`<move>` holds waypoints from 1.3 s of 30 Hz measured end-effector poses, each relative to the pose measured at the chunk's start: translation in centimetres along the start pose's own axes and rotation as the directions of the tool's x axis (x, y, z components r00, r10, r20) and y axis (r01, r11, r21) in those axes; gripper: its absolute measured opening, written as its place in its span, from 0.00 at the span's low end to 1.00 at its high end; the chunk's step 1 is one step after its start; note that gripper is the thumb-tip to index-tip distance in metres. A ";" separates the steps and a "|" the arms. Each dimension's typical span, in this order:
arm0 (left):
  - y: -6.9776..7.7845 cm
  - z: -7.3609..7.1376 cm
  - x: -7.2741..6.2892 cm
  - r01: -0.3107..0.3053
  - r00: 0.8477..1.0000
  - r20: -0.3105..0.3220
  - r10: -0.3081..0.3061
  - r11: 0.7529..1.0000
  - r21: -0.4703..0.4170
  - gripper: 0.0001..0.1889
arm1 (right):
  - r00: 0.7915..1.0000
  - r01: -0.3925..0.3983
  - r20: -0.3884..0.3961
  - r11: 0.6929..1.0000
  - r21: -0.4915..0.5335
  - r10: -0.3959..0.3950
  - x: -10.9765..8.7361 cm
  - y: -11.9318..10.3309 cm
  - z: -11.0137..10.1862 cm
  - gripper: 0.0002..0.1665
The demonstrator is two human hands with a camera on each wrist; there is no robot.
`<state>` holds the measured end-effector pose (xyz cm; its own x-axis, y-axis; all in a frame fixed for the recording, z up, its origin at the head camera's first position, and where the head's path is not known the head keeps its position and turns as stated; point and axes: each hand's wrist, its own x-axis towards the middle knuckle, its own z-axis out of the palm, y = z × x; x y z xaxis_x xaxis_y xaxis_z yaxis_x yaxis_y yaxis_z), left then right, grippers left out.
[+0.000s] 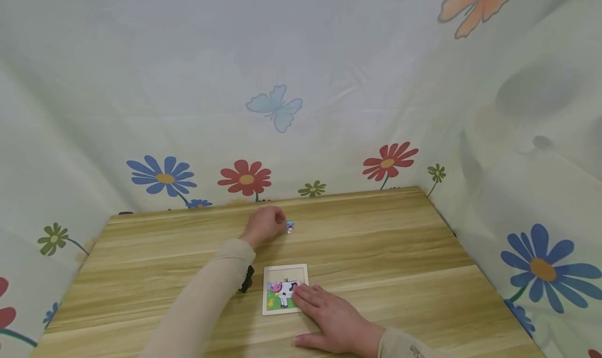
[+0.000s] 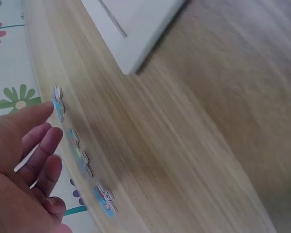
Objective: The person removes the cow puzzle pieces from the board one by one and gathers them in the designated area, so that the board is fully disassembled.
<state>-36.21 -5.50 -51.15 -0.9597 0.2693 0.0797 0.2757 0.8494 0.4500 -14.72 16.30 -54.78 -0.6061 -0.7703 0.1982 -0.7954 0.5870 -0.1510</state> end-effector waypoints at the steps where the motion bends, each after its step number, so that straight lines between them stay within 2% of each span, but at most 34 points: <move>1: -0.2 0.1 0.0 -0.022 1.000 0.006 0.022 1.000 0.006 0.10 | 1.000 0.002 -0.004 1.000 -0.004 -0.002 0.0 0.0 -0.1 0.48; 5: -0.6 0.6 0.0 -0.079 0.997 -0.003 0.079 0.996 0.043 0.14 | 1.000 0.010 -0.016 1.000 -0.007 -0.011 0.0 0.0 -0.1 0.48; 9: -1.0 1.2 0.2 -0.106 0.993 -0.034 0.109 0.991 0.083 0.12 | 1.000 0.012 -0.014 1.000 0.001 -0.012 0.0 -0.1 0.0 0.48; 13: -0.9 1.5 0.4 -0.102 0.993 -0.043 0.107 0.989 0.102 0.09 | 1.000 0.012 -0.017 1.000 -0.004 -0.012 0.0 -0.1 0.0 0.48; 24: -0.6 1.4 0.2 -0.071 0.996 -0.042 0.076 0.991 0.109 0.11 | 1.000 0.002 -0.001 1.000 -0.002 -0.002 0.0 -0.1 0.0 0.48; 28: -0.5 0.6 -0.3 -0.094 0.995 -0.033 0.097 0.992 0.089 0.11 | 1.000 0.005 -0.003 1.000 0.001 -0.005 0.1 -0.2 0.0 0.49; 33: 0.2 -1.1 -1.5 -0.170 0.985 -0.011 0.171 0.984 0.054 0.11 | 1.000 0.002 -0.006 1.000 -0.005 -0.002 0.2 -0.2 0.0 0.49; 39: 0.5 -2.5 -3.6 -0.261 0.962 0.089 0.259 0.965 0.022 0.13 | 1.000 -0.001 -0.003 1.000 -0.007 0.001 0.2 -0.3 0.0 0.48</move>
<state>-32.79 -7.14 -48.97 -0.8471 0.5191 0.1139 0.5182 0.7590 0.3942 -14.64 15.98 -54.66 -0.6066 -0.7693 0.2007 -0.7950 0.5891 -0.1447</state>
